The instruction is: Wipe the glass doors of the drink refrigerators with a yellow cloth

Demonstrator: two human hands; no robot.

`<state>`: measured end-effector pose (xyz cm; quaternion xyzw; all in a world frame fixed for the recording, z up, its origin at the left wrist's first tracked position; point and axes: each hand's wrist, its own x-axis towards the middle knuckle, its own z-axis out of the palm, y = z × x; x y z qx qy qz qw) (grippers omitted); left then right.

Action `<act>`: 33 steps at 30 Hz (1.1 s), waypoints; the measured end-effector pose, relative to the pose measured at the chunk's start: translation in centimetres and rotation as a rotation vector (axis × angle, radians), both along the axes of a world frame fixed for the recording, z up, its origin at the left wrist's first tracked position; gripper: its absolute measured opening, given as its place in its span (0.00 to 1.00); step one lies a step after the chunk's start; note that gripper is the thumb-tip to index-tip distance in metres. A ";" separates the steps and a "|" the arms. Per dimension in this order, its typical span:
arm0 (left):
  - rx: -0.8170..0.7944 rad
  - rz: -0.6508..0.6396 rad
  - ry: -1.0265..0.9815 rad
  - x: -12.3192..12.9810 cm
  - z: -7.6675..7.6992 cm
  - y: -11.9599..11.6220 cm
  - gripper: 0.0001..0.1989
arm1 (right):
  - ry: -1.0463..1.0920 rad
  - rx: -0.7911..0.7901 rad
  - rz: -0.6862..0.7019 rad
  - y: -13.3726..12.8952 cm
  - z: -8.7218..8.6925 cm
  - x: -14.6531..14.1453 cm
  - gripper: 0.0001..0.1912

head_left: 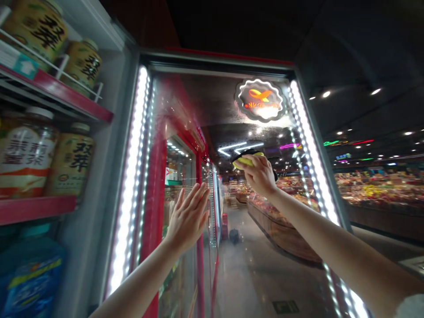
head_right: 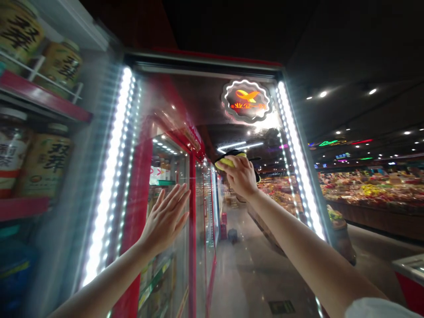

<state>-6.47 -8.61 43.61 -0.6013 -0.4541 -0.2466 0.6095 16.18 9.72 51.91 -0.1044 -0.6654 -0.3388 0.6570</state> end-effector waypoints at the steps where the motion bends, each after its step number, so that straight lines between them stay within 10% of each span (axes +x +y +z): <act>1: -0.003 0.004 -0.008 -0.2 -0.2 -0.2 0.37 | 0.066 -0.029 0.017 0.1 0.5 -0.2 0.26; 6: -0.002 0.031 -0.032 -0.7 -0.6 -0.8 0.37 | 0.341 -0.185 0.063 -2.9 3.5 -5.0 0.25; 13: 0.007 0.042 -0.052 -2.0 -1.6 -2.0 0.37 | -0.033 0.013 0.004 -3.8 0.2 -4.4 0.27; 20: 0.043 0.024 -0.117 -2.9 -0.7 -2.4 0.38 | 0.277 -0.209 0.073 -5.5 4.6 -8.9 0.27; 27: 0.166 -0.032 -0.255 -4.0 0.1 -2.6 0.36 | -0.190 0.070 0.010 -6.8 0.6 -8.4 0.26; 33: 0.195 -0.082 -0.289 -5.7 -0.8 -3.3 0.36 | 0.205 -0.100 0.087 -8.4 3.8 -12.5 0.24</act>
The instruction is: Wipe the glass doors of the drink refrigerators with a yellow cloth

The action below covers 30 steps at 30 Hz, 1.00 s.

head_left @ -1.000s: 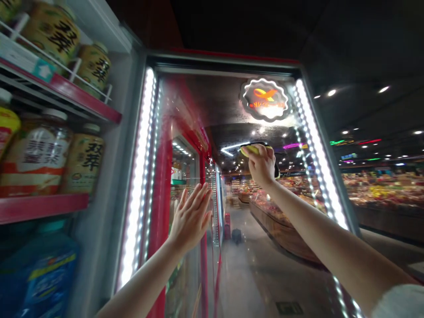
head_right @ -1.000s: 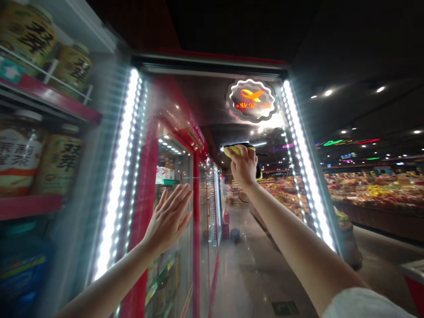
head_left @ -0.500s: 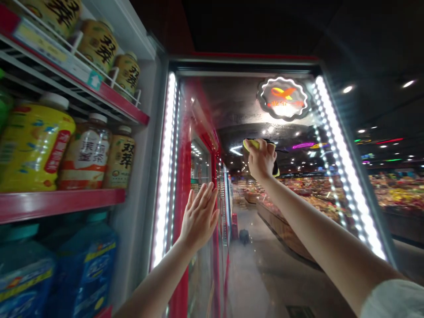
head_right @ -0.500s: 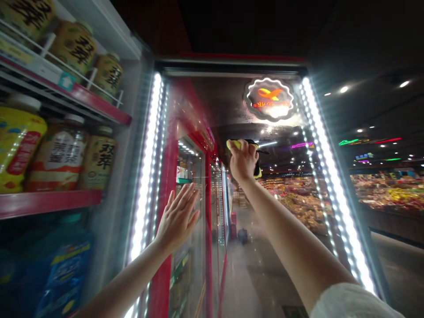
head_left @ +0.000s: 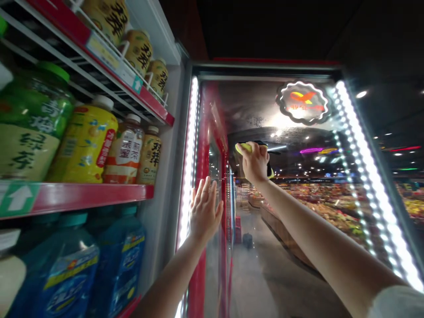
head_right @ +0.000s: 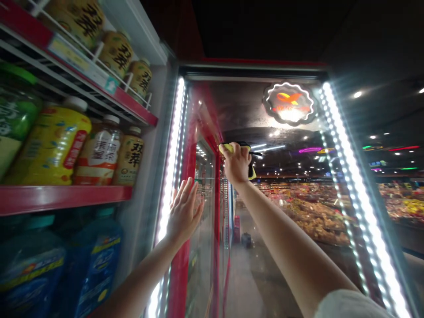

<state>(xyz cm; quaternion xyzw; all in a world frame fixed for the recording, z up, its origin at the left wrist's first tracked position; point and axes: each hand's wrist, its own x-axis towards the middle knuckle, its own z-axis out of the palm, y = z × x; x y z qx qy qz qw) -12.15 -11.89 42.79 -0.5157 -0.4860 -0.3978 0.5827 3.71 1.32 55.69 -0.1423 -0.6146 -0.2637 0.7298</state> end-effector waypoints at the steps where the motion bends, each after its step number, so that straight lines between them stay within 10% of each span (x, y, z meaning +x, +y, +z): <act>1: -0.008 -0.007 0.003 -0.2 -0.1 -0.1 0.36 | -0.001 -0.002 0.013 -0.9 0.4 -1.3 0.24; 12: -0.034 -0.076 -0.020 -0.7 -0.8 0.0 0.36 | -0.579 0.266 -0.025 -4.8 1.4 -5.3 0.16; 18: -0.057 -0.061 -0.029 -0.7 -0.9 -0.4 0.35 | -0.424 0.182 -0.005 -6.3 5.9 -7.8 0.16; 25: -0.069 -0.085 -0.046 -0.3 -0.9 -0.5 0.36 | -0.462 0.255 0.007 -5.9 3.7 -7.3 0.17; 30: -0.083 -0.127 -0.098 -0.3 -0.8 -0.5 0.38 | -0.407 0.162 -0.001 -6.3 6.9 -7.2 0.19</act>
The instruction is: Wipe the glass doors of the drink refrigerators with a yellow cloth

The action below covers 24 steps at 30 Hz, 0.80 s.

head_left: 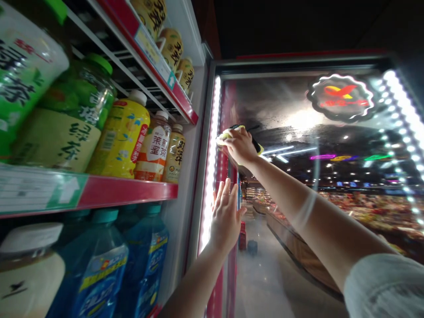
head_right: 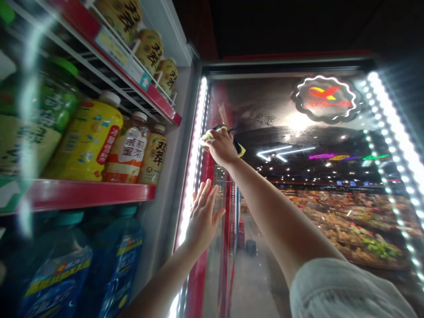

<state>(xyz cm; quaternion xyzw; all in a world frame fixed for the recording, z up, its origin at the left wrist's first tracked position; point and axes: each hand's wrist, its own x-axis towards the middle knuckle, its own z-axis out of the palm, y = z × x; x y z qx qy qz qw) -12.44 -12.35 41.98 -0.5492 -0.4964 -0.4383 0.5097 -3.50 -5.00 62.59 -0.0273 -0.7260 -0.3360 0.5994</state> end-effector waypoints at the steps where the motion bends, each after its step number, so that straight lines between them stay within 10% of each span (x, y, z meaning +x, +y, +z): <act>1: -0.008 -0.004 -0.005 0.0 0.0 0.0 0.39 | 0.028 -0.028 -0.002 -0.2 0.6 -0.1 0.20; 8: 0.019 0.032 -0.022 -0.1 0.5 0.2 0.39 | 0.080 -0.055 -0.069 -1.5 -1.4 -1.3 0.22; 15: 0.090 0.078 -0.054 0.5 0.6 0.6 0.39 | 0.257 -0.217 -0.160 0.8 3.5 3.6 0.24; 21: 0.105 0.065 -0.036 2.2 2.2 1.7 0.39 | 0.382 -0.256 -0.232 1.1 -0.7 5.0 0.26; 24: 0.099 0.048 -0.012 4.2 3.1 3.0 0.40 | 0.280 -0.196 -0.273 1.1 0.0 5.6 0.26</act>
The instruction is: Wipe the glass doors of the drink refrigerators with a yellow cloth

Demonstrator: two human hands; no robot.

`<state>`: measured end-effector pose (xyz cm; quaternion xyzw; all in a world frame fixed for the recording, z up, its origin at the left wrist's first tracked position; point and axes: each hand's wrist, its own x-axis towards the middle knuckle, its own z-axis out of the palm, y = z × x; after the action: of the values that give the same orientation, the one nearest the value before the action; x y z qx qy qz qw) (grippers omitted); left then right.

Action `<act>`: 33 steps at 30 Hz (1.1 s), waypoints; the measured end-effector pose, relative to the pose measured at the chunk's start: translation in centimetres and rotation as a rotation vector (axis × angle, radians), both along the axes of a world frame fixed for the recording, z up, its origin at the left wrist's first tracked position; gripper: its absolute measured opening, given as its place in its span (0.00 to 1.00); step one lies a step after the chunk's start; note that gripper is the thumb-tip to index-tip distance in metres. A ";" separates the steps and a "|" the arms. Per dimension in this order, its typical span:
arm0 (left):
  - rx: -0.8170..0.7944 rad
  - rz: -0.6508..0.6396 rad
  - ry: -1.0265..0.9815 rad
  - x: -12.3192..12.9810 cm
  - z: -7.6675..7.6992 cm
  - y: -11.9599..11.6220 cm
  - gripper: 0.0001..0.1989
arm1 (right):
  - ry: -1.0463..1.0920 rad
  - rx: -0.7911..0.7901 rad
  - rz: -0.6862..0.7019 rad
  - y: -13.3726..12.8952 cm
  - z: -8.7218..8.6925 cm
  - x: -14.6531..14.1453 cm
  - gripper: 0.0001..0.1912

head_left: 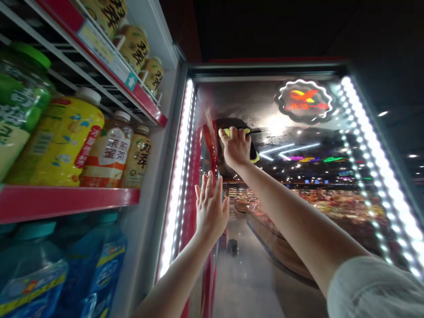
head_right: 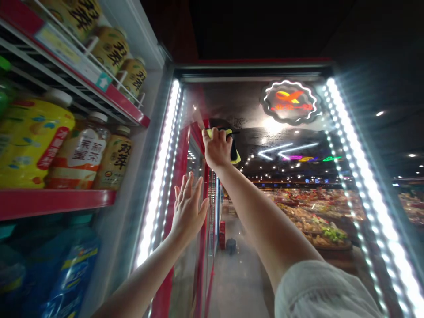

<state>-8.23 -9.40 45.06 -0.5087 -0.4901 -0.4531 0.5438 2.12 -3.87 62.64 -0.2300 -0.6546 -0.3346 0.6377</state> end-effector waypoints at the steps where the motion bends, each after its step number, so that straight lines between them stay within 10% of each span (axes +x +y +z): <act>1: -0.003 -0.005 0.014 0.7 0.2 0.3 0.41 | -0.023 -0.002 -0.013 0.3 0.9 0.8 0.25; 5: -0.021 -0.024 0.079 2.7 0.1 0.8 0.44 | 0.095 -0.103 -0.053 2.3 3.7 5.5 0.26; 12: -0.040 -0.046 0.126 5.1 -0.1 1.2 0.44 | 0.122 -0.078 -0.140 2.8 -0.6 7.3 0.28; 19: -0.049 -0.053 0.153 8.4 -0.3 2.5 0.42 | 0.174 -0.141 -0.119 4.9 4.3 13.1 0.28; 26: -0.044 -0.059 0.156 10.2 -1.0 3.0 0.39 | 0.172 -0.123 -0.149 5.1 0.6 14.2 0.28; 33: -0.030 -0.106 0.216 13.0 -0.9 4.1 0.41 | 0.236 -0.154 -0.191 7.5 4.6 21.6 0.31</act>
<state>4.73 -5.27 44.21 -0.5878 -0.4076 -0.4166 0.5610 23.69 3.64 67.27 -0.3769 -0.5740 -0.3135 0.6558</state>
